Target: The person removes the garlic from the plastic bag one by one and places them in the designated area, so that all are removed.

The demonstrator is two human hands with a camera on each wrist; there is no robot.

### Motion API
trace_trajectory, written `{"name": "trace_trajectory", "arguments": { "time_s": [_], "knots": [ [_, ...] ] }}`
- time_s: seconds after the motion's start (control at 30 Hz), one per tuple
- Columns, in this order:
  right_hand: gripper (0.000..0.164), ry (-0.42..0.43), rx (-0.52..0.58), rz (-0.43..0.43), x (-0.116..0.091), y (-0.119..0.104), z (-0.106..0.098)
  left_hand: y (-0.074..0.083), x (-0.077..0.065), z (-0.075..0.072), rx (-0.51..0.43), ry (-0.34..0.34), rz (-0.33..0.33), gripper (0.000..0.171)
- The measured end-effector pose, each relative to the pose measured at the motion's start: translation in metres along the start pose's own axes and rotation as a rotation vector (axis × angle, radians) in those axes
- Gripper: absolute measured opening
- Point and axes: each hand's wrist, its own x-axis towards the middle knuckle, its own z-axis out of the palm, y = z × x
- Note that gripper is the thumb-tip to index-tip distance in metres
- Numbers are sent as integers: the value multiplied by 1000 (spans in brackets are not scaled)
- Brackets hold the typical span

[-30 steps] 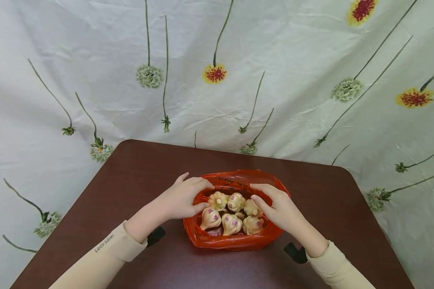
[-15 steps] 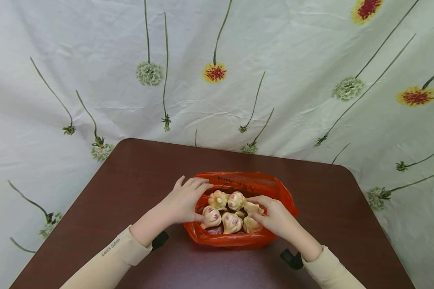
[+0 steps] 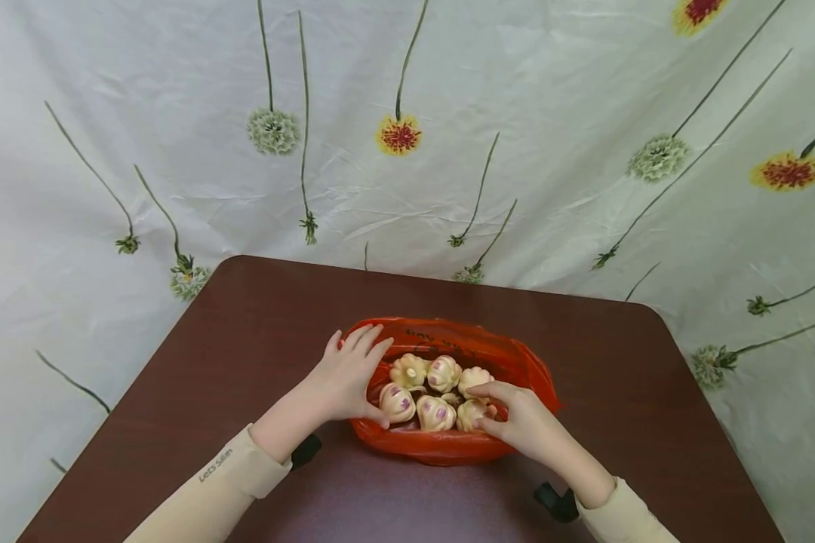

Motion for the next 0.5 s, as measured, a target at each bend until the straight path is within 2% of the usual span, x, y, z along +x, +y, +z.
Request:
{"name": "trace_trajectory", "arguments": {
  "time_s": [0.33, 0.5],
  "knots": [
    [48, -35, -38, 26, 1, 8, 9, -10, 1, 2, -51, -1, 19, 111],
    [56, -42, -61, 36, 1, 12, 15, -15, 1, 3, -90, -5, 32, 115]
  ]
}}
